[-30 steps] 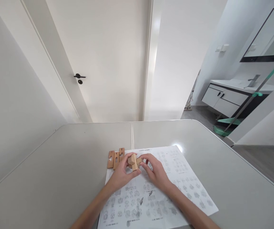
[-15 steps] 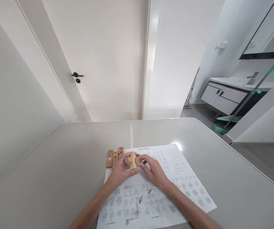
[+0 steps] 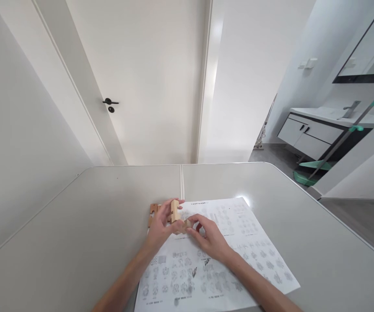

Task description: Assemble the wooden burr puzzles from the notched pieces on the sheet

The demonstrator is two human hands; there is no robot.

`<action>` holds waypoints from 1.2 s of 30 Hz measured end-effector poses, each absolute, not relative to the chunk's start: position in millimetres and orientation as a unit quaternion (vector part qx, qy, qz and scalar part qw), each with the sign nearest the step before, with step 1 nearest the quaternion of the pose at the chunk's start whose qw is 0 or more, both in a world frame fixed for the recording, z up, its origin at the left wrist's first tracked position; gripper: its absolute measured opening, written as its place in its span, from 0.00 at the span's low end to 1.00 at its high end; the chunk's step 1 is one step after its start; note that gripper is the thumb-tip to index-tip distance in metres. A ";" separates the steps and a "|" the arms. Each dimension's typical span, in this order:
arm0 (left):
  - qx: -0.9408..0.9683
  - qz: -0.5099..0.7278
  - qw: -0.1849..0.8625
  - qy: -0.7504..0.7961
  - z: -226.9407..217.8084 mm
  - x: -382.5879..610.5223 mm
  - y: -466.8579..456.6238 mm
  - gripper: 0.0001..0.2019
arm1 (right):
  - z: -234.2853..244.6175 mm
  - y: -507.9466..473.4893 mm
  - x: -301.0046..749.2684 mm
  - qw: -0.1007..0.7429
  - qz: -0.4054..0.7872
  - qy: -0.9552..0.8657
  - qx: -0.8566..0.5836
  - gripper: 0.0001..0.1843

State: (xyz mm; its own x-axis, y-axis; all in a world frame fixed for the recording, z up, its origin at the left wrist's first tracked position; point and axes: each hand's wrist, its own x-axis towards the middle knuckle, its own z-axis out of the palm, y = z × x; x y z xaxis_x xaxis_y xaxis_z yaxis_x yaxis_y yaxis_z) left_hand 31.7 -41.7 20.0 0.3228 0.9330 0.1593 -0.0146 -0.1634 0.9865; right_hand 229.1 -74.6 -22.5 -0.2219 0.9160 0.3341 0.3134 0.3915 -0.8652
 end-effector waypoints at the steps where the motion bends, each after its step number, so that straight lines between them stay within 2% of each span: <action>1: 0.605 0.466 0.516 0.387 20.0 30.6 -39.8 0.30 | -23.2 -74.0 229.3 0.449 0.333 -0.696 -0.450 0.11; 3: 0.589 0.489 0.467 0.441 18.1 28.5 -35.3 0.28 | -23.9 -72.0 230.8 0.464 0.323 -0.667 -0.486 0.14; 5: 0.604 0.484 0.374 0.511 14.0 26.2 -30.4 0.27 | -23.6 -69.2 233.4 0.484 0.323 -0.626 -0.520 0.16; 8: 0.686 0.429 0.211 0.549 5.3 22.3 -24.1 0.26 | -22.4 -65.2 237.5 0.510 0.337 -0.567 -0.553 0.19; 10: 0.741 0.380 0.158 0.530 -0.6 20.3 -21.8 0.26 | -22.2 -63.2 239.4 0.519 0.347 -0.541 -0.564 0.20; 17: 0.816 0.287 0.110 0.489 -12.5 18.2 -19.9 0.25 | -22.7 -60.6 240.3 0.525 0.357 -0.533 -0.559 0.19; 24: 0.822 0.276 0.061 0.494 -8.0 16.4 -19.0 0.21 | -19.4 -62.3 238.7 0.523 0.345 -0.546 -0.556 0.22; 36: 0.794 0.300 0.011 0.528 -16.4 9.5 -12.2 0.14 | -15.4 -62.6 237.9 0.519 0.357 -0.550 -0.548 0.20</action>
State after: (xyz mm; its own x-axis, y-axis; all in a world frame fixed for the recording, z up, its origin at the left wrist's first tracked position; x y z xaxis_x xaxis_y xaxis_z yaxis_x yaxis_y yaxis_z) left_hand 9.5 -12.2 -16.4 0.2625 0.8459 0.4643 0.8326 -0.4418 0.3341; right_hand 237.9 -62.6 -15.4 0.1387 0.9739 0.1796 0.2321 0.1444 -0.9619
